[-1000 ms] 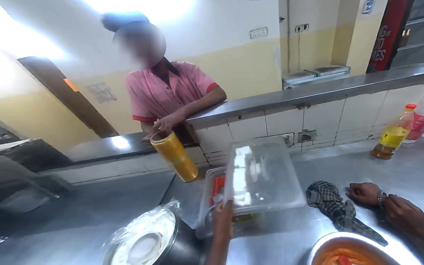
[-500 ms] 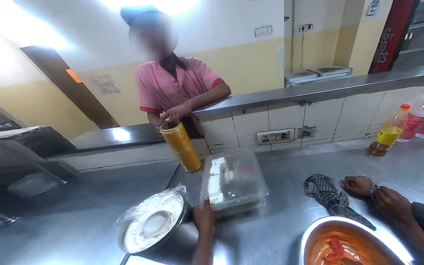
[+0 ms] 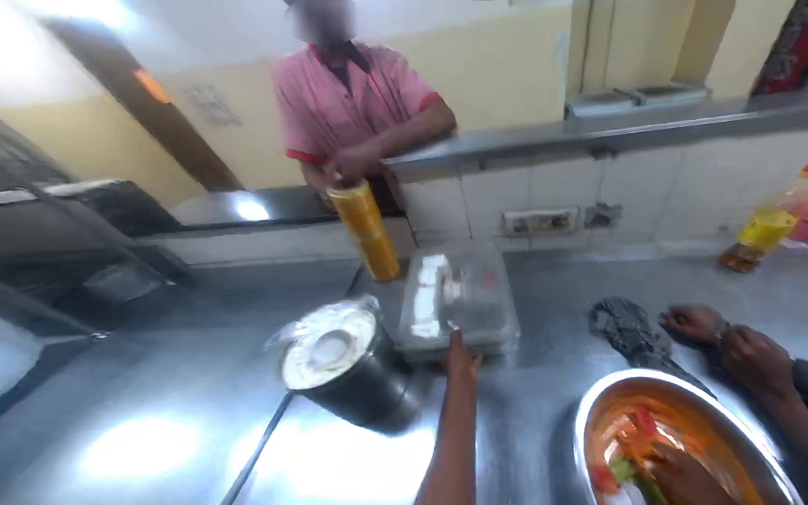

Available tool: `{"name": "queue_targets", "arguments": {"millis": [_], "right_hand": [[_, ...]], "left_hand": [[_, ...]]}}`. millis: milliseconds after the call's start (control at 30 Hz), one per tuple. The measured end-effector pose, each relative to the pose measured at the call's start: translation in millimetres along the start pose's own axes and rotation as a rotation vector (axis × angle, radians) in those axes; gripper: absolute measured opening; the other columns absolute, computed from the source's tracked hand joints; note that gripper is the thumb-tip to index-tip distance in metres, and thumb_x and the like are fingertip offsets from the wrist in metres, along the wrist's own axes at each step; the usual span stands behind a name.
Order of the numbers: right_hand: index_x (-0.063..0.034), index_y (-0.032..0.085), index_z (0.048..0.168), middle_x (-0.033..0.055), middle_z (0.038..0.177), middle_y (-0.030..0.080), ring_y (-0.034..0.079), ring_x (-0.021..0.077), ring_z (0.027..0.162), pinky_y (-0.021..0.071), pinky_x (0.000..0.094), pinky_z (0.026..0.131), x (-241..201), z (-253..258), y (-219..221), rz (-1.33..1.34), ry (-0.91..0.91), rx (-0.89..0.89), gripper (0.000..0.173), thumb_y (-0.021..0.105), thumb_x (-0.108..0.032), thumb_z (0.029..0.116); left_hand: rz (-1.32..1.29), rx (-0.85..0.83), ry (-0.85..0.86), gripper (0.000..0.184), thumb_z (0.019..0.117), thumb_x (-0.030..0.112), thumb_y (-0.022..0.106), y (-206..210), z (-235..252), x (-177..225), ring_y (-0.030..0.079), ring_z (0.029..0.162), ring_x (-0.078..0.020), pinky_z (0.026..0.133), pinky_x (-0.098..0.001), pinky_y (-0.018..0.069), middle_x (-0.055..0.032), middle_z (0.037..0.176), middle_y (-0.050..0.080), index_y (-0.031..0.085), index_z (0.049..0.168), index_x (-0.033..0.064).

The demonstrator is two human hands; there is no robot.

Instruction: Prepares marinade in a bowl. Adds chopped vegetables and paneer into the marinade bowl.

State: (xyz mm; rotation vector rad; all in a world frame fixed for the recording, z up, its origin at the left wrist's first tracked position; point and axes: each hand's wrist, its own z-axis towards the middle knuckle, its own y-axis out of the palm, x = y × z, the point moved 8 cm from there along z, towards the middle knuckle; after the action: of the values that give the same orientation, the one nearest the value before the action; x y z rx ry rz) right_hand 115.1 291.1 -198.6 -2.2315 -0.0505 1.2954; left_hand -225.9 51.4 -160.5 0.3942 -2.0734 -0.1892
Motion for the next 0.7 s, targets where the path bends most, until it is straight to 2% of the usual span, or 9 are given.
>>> {"name": "queue_targets", "arguments": {"millis": [167, 233, 300, 367, 433, 467, 533, 600, 700], "right_hand": [[0.0062, 0.069, 0.118, 0.0241, 0.111, 0.070, 0.067, 0.0312, 0.100, 0.0520, 0.0522, 0.092, -1.1, -1.7, -3.8, -0.016, -0.020, -0.008, 0.028, 0.059, -0.008, 0.0968], [0.0068, 0.068, 0.120, 0.0246, 0.113, 0.070, 0.067, 0.0312, 0.104, 0.0514, 0.0522, 0.095, -3.2, -2.6, -3.9, -0.021, -0.014, -0.021, 0.028, 0.059, -0.007, 0.0975], [0.0071, 0.068, 0.120, 0.0241, 0.113, 0.069, 0.067, 0.0295, 0.102, 0.0519, 0.0507, 0.094, -6.1, -1.4, -4.0, -0.026, -0.017, -0.031, 0.028, 0.059, -0.006, 0.0980], [0.0071, 0.068, 0.118, 0.0216, 0.109, 0.069, 0.066, 0.0250, 0.096, 0.0525, 0.0472, 0.090, -6.9, -2.0, -4.9, -0.026, -0.031, -0.025, 0.026, 0.058, -0.006, 0.0977], [0.0070, 0.068, 0.117, 0.0211, 0.109, 0.070, 0.067, 0.0242, 0.097, 0.0526, 0.0464, 0.091, -5.7, -2.4, -4.8, -0.026, -0.039, -0.015, 0.026, 0.059, -0.006, 0.0976], [0.0069, 0.068, 0.118, 0.0210, 0.110, 0.070, 0.067, 0.0242, 0.098, 0.0524, 0.0459, 0.092, -3.9, -2.3, -5.1, -0.030, -0.035, -0.007, 0.026, 0.059, -0.007, 0.0979], [0.0085, 0.067, 0.120, 0.0246, 0.114, 0.070, 0.067, 0.0282, 0.104, 0.0513, 0.0487, 0.096, -2.1, -1.6, -6.7, -0.044, -0.029, 0.006, 0.029, 0.059, -0.007, 0.0979], [0.0089, 0.067, 0.120, 0.0253, 0.114, 0.069, 0.067, 0.0295, 0.103, 0.0515, 0.0498, 0.095, -2.7, 5.3, -7.3, -0.060, -0.044, 0.004, 0.029, 0.059, -0.008, 0.0978], [0.0079, 0.067, 0.120, 0.0242, 0.113, 0.070, 0.068, 0.0284, 0.101, 0.0522, 0.0494, 0.094, 1.0, 4.0, -3.6, -0.071, -0.034, -0.025, 0.029, 0.059, -0.008, 0.0973]], "left_hand": [[-0.019, 0.005, -0.008, 0.065, 0.1042, 0.033, 0.059, -38.6, -57.0, -30.3, 0.054, 0.121, -0.0414, 0.094, -0.0545, 0.0513, -0.0305, 0.145, 0.044, 0.033, 0.150, -0.0051], [0.016, -0.023, -0.032, 0.064, 0.1039, 0.033, 0.060, -60.5, -89.1, -42.0, 0.058, 0.113, -0.0385, 0.091, -0.0511, 0.0532, -0.0302, 0.137, 0.048, 0.034, 0.147, -0.0070], [0.230, -0.122, -0.078, 0.059, 0.1059, 0.034, 0.056, -87.8, -115.6, -46.6, 0.063, 0.102, -0.0338, 0.086, -0.0466, 0.0558, -0.0279, 0.123, 0.056, 0.039, 0.141, -0.0099], [0.647, -0.248, -0.021, 0.048, 0.1066, 0.034, 0.054, -113.0, -137.5, -40.5, 0.068, 0.086, -0.0252, 0.080, -0.0411, 0.0577, -0.0200, 0.101, 0.066, 0.055, 0.123, -0.0112], [1.015, -0.295, 0.310, 0.036, 0.0994, 0.033, 0.065, -119.0, -164.8, -19.3, 0.067, 0.076, -0.0220, 0.075, -0.0426, 0.0551, -0.0117, 0.084, 0.068, 0.069, 0.101, -0.0032], [1.068, -0.290, 0.596, 0.031, 0.0933, 0.031, 0.072, -110.6, -181.5, -6.8, 0.068, 0.080, -0.0219, 0.077, -0.0422, 0.0560, -0.0094, 0.085, 0.070, 0.072, 0.097, 0.0002], [1.104, -0.346, 1.105, 0.041, 0.0823, 0.035, 0.081, -84.2, -198.1, 4.6, 0.066, 0.109, -0.0374, 0.096, -0.0537, 0.0528, -0.0170, 0.112, 0.070, 0.075, 0.109, 0.0045], [1.246, -0.427, 1.244, 0.049, 0.0834, 0.039, 0.080, -62.2, -183.3, 2.0, 0.061, 0.119, -0.0450, 0.103, -0.0613, 0.0456, -0.0198, 0.123, 0.068, 0.073, 0.121, 0.0085], [1.296, -0.452, 1.503, 0.024, 0.0897, 0.031, 0.073, -56.6, -176.9, -6.0, 0.070, 0.100, -0.0340, 0.088, -0.0536, 0.0540, -0.0111, 0.105, 0.073, 0.076, 0.102, 0.0107]]}}
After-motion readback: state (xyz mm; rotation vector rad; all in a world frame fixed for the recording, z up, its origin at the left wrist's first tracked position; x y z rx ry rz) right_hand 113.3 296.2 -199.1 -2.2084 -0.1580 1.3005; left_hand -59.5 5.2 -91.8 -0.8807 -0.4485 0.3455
